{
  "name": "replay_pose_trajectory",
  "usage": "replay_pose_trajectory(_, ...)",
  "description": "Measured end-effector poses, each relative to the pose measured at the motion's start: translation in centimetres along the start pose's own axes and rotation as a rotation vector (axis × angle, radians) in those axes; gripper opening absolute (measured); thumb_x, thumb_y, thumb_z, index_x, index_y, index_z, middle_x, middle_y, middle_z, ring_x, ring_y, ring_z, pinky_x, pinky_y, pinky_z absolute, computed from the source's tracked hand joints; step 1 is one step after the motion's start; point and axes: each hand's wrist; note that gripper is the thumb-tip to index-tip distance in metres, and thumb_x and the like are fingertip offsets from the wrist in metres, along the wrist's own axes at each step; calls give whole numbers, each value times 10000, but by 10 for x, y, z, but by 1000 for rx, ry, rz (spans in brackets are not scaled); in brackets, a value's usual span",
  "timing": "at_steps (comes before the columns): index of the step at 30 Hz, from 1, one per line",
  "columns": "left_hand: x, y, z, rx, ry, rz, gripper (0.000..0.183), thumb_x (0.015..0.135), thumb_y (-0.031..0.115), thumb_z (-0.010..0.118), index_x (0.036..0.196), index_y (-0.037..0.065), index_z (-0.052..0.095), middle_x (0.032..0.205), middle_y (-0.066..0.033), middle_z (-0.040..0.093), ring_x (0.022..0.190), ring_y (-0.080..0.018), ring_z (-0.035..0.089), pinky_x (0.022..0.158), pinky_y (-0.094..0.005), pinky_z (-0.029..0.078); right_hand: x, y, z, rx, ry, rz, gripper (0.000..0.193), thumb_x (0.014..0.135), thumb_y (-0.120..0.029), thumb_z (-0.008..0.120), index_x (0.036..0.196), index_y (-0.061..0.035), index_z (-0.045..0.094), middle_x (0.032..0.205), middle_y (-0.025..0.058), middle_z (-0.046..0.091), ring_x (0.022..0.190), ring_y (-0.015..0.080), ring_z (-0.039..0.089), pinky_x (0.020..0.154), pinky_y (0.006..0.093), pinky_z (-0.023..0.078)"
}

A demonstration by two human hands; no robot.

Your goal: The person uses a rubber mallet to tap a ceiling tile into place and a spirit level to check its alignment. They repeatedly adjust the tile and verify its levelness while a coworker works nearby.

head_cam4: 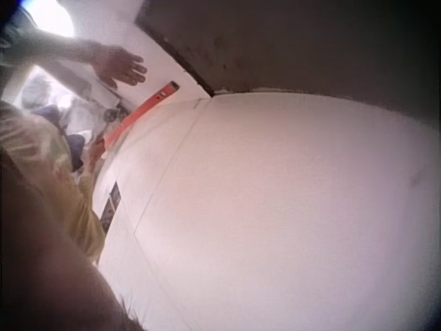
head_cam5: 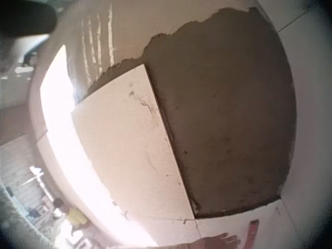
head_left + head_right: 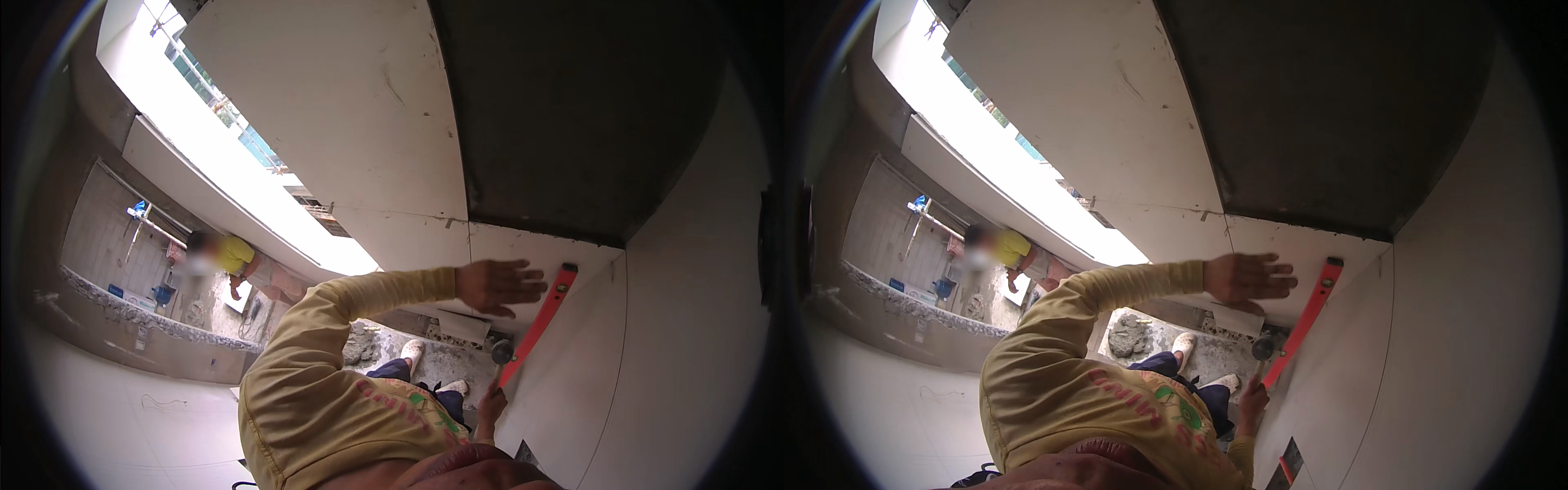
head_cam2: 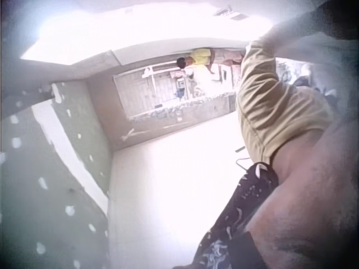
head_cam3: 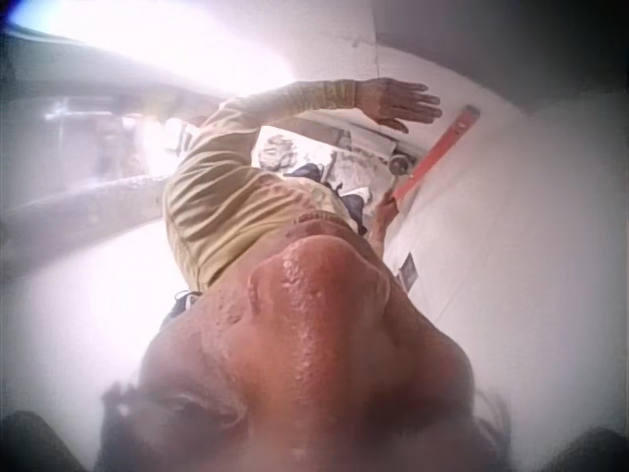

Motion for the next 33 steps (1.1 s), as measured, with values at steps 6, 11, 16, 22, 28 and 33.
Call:
replay_pose_trajectory(6,-149,90,133,-510,-192,-1235,158,887,203,747,960,63,745,962,-118,750,916,-299,721,838,-401,564,-26,13,-1,4,-31,154,657,1017,-554,452,822,39,658,792,302,671,811,523,650,686,591,497)
replay_pose_trajectory(11,-198,116,300,-671,-432,-1430,1036,765,492,820,1503,-28,311,1445,-269,475,1340,-385,477,1100,-464,403,-93,53,-5,6,44,370,649,1011,-537,472,833,53,677,756,295,655,766,506,651,645,561,485)
replay_pose_trajectory(16,-132,59,437,-746,-149,-1311,1183,726,472,873,1551,-46,201,1541,-266,379,1433,-368,386,1175,-442,334,-164,65,-20,65,85,638,654,997,-554,486,864,55,683,796,300,671,825,513,654,725,566,493)
replay_pose_trajectory(22,-92,51,432,-1005,-148,-1317,439,950,326,669,1262,29,580,1065,-178,736,1026,-344,705,883,-423,552,-192,79,-23,-36,82,834,701,1012,-566,424,926,68,712,861,322,681,877,520,651,775,574,488)
replay_pose_trajectory(28,-147,124,200,-519,77,-1327,241,965,249,645,1113,59,643,1077,-206,679,1046,-442,627,885,-504,504,-121,87,-6,-35,8,597,755,1010,-591,424,904,103,701,902,343,680,927,538,639,803,589,485)
replay_pose_trajectory(33,-168,116,-7,116,517,-1280,186,985,193,629,1083,35,622,1027,-154,651,901,-305,630,786,-402,502,-18,61,-5,-38,-108,361,781,1005,-620,416,938,106,696,940,345,682,947,528,641,822,577,490)
Point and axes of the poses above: each hand's wrist, its own x-axis towards the middle knuckle, its own z-axis out of the palm, y = z × x
